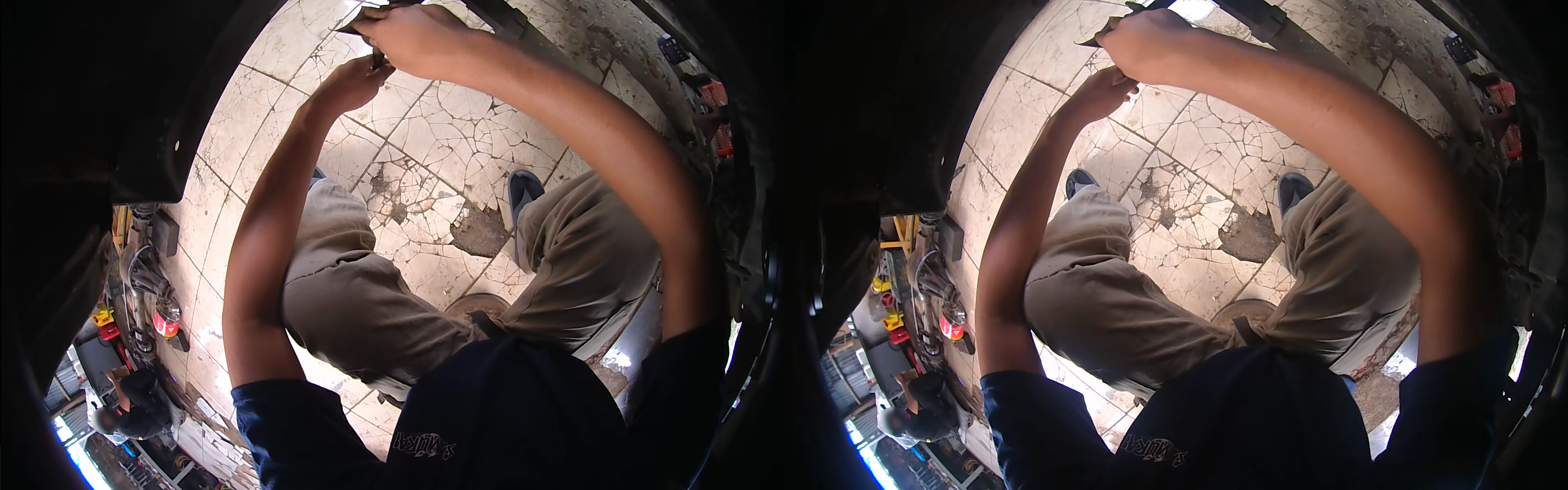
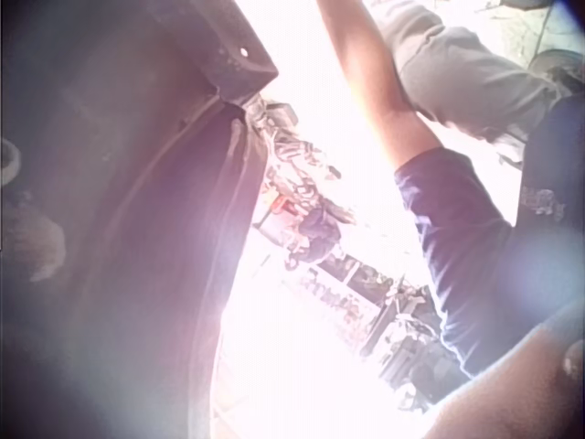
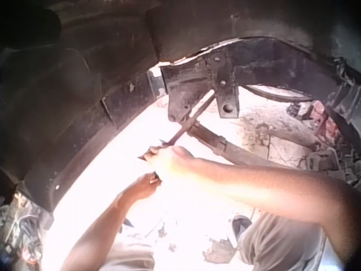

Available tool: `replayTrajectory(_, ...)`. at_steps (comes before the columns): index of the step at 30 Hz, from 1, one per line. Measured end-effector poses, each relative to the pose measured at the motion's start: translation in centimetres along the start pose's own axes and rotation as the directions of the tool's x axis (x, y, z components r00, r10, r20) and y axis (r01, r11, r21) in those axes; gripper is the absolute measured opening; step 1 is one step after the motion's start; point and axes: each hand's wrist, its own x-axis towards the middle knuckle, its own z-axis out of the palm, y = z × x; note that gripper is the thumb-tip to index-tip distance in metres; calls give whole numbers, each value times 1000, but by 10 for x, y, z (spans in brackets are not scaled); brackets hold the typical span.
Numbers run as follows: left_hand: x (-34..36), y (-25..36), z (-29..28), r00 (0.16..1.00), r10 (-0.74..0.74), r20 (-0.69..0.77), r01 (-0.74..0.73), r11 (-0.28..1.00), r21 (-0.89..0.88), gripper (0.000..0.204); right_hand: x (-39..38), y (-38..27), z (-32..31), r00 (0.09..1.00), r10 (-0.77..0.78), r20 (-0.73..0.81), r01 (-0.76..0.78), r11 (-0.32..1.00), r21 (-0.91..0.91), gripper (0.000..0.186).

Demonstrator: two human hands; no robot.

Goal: The person works underneath a raised vehicle, using a wrench to tighten a bolt on a suspension component. They adjust their grip and position repeatedly to apply torque to the fastener.

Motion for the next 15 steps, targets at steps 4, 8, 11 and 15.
replayTrajectory(4,1,1,-1,1000,-1,3,1,1000,0,39,-3,2,-5,1000,-22,13,21,998,64,29)
replayTrajectory(8,7,-10,-5,1000,19,-14,-19,1000,6,41,4,-4,-25,986,13,166,-25,997,69,28)
replayTrajectory(11,4,-12,-1,998,15,-69,-16,1000,-16,37,3,-7,-26,979,6,206,-20,998,66,26)
replayTrajectory(15,6,-2,-1,999,-5,-47,3,999,-41,39,-5,3,-12,998,-4,68,6,1000,-26,27)
